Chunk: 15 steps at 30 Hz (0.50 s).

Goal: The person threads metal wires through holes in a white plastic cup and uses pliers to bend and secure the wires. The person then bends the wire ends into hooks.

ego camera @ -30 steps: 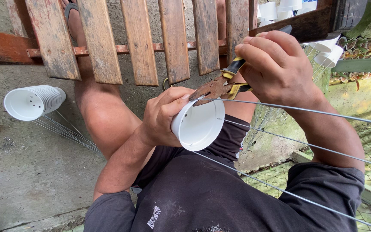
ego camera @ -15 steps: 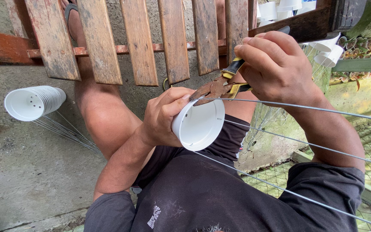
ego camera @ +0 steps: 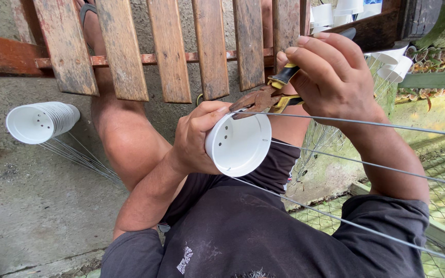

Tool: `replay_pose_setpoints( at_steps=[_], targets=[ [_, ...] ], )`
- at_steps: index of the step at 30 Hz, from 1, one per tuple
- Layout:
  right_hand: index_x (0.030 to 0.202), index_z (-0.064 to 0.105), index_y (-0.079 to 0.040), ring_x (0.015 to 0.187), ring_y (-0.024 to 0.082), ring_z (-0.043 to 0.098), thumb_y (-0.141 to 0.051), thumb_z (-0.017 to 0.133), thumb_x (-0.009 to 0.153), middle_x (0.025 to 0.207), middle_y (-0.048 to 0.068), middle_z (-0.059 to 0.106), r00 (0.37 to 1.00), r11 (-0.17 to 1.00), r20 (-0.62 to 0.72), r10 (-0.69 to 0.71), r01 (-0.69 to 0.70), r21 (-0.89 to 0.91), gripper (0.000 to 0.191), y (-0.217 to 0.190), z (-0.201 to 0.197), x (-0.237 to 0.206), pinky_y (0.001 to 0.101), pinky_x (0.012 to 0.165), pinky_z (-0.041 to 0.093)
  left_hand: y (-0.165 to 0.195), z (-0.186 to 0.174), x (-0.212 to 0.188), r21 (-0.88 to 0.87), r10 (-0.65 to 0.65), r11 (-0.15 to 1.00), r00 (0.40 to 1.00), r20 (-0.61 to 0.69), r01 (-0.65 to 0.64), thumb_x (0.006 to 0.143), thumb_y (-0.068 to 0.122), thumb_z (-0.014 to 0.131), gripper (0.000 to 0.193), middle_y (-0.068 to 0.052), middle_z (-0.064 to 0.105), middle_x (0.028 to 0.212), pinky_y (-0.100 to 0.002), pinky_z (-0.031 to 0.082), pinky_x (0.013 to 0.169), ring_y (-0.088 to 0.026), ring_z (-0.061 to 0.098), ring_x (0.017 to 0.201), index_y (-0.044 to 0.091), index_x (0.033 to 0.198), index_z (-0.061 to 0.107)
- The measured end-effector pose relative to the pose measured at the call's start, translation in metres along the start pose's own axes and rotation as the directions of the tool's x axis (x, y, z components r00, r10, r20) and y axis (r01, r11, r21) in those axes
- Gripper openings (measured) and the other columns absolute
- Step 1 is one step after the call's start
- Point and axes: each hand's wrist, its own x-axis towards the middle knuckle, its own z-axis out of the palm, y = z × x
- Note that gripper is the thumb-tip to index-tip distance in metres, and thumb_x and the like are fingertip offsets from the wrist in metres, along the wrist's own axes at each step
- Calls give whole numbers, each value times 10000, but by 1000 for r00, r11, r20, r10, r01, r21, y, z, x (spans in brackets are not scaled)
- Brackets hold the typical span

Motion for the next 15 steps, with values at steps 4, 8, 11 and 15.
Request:
replay_pose_setpoints(
  at_steps=[4,8,11,15],
  targets=[
    [1179,789,-29,1236,250,614,-200,778,996,1263,86,624,998,997,10,60,-61,50,250,-3,3,-5,425,1093,481,0,-2,0,-22,-3,1000,1000,-18,3,750,284,990,889,-215,635,1207,-362,666,828,-298,744,1038,52,1358,385],
    [1163,804,-29,1215,249,622,-170,767,997,1252,86,622,997,995,-4,72,-72,72,220,-4,7,-8,428,1080,485,1,-2,1,14,6,1000,1000,-4,-6,763,277,983,887,-211,633,1207,-368,661,836,-300,741,1040,48,1367,376],
    [1126,808,-41,1214,245,623,-176,764,1004,1256,84,618,998,996,-2,60,-60,61,187,-4,8,-10,426,1082,484,2,-2,1,48,21,999,1000,5,-21,779,270,973,872,-210,632,1203,-372,653,819,-301,737,1033,48,1365,367],
    [1102,777,-45,1283,258,615,-200,731,1044,1321,90,607,999,994,18,44,-46,98,171,-4,6,-11,453,1137,481,2,-1,1,71,40,997,999,17,-41,809,260,958,831,-195,636,1200,-361,656,797,-289,741,1025,73,1353,359]
  ],
)
